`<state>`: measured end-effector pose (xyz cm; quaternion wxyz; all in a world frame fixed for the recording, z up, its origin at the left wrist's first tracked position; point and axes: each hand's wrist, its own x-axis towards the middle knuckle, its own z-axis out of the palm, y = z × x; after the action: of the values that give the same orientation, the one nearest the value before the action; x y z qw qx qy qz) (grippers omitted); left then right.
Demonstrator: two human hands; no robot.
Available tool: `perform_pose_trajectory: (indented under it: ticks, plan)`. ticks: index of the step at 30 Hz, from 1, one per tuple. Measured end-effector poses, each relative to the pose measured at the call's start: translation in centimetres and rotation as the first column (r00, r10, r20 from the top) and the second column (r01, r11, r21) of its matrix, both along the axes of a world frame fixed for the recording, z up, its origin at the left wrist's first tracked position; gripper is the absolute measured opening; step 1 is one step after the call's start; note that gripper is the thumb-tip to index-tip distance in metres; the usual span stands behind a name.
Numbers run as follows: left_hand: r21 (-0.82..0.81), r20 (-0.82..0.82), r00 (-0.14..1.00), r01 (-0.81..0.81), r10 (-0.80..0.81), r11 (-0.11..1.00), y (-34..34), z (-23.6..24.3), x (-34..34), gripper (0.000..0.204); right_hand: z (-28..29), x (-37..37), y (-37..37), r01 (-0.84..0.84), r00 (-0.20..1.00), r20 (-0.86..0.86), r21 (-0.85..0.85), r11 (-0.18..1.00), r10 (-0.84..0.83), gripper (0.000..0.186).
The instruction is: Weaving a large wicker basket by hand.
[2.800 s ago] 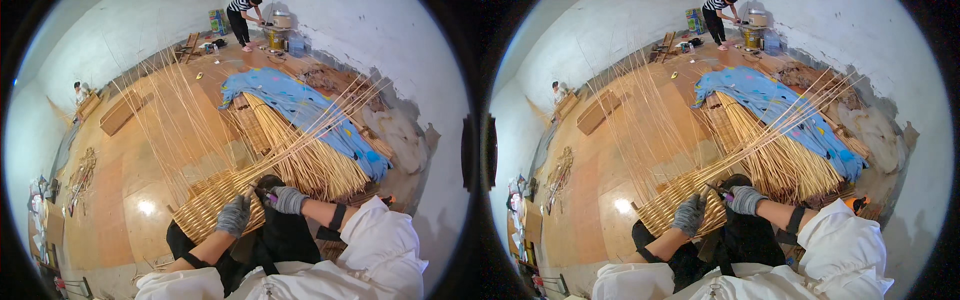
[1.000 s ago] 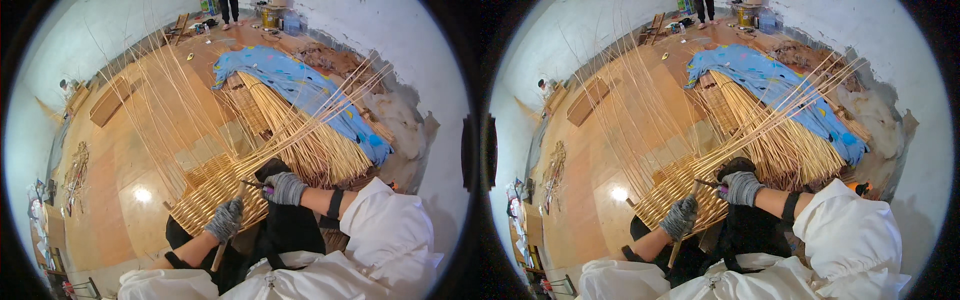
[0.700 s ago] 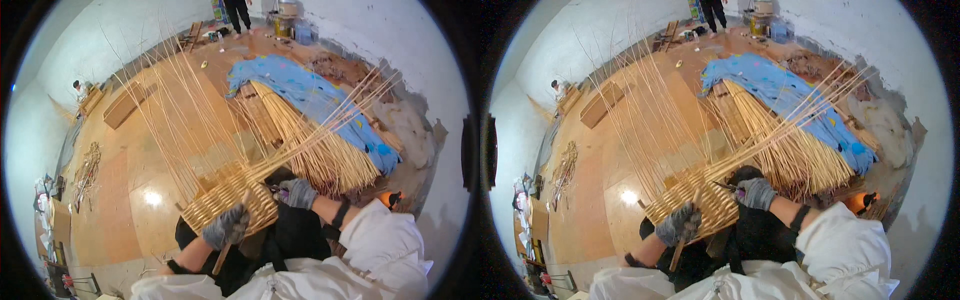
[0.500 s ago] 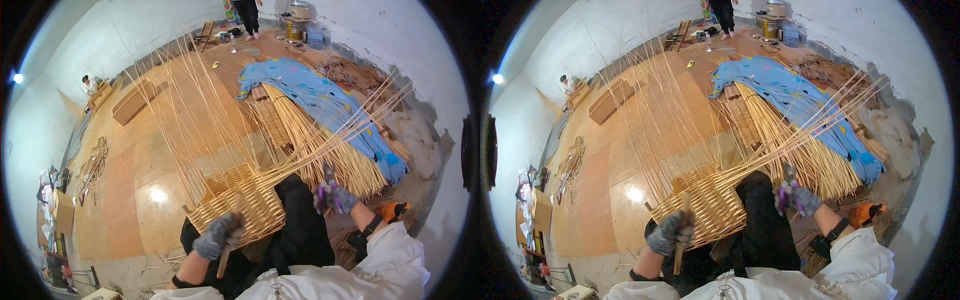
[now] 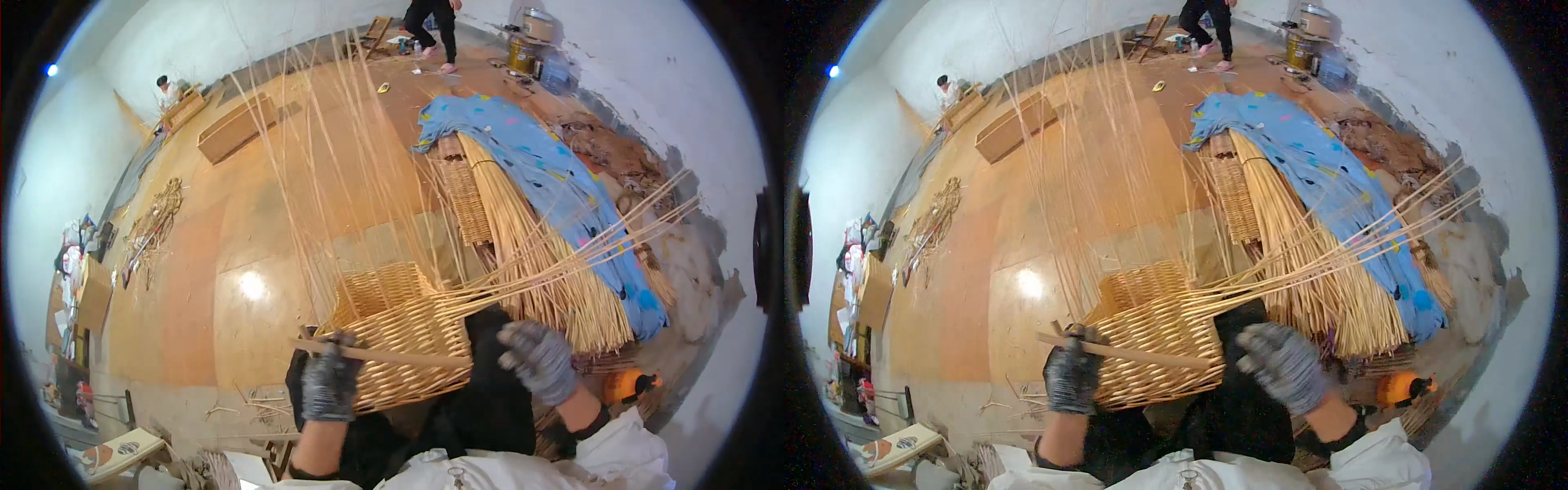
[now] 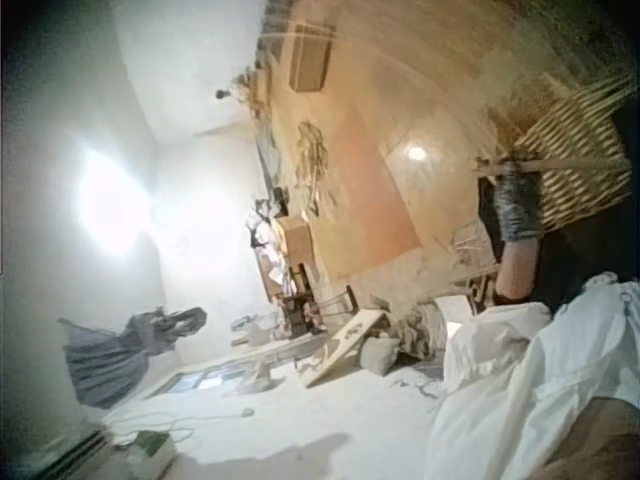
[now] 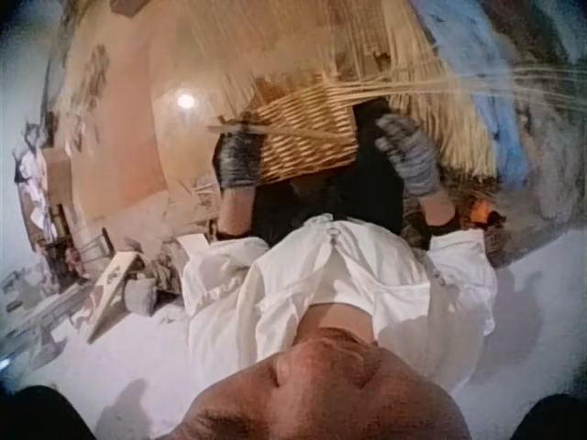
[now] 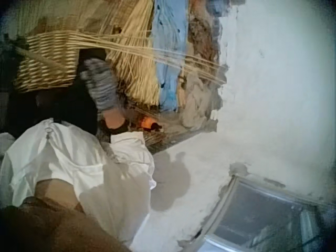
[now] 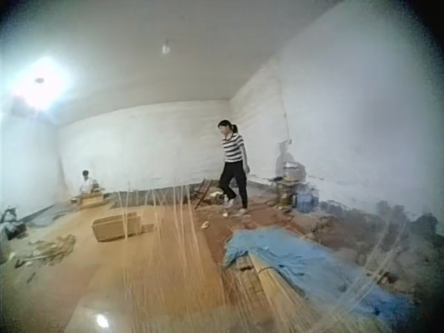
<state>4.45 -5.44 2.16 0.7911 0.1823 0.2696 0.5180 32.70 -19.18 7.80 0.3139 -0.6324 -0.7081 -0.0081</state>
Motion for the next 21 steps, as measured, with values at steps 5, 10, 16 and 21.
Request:
perform_pose_trajectory:
  ticks: [5, 10, 16, 21]
  plan:
    - [-0.204, 0.051, 0.988, -0.133, 0.146, 0.97, -2.1, 0.2, 3.2, 0.02, -1.2, -5.0, 4.0, -0.084, 0.979, 0.17, -0.162, 0.983, 0.112, 0.03]
    - [0.169, -0.67, 0.736, 0.026, 0.095, 0.985, -0.4, 2.2, -0.4, 0.026, -1.5, -2.0, 8.9, -0.099, 0.993, 0.045, -0.126, 0.987, 0.105, 0.031]
    - [0.348, -0.726, 0.638, 0.018, 0.257, 0.937, 3.9, -1.3, -5.3, 0.03, -3.3, -1.9, 11.8, -0.063, 0.998, 0.021, -0.021, 0.998, 0.063, 0.032]
    - [0.128, -0.586, 0.809, 0.148, -0.045, 0.981, 6.0, -0.3, -5.2, 0.029, -4.6, -2.8, 12.9, -0.077, 0.994, 0.077, -0.009, 0.997, 0.077, 0.025]
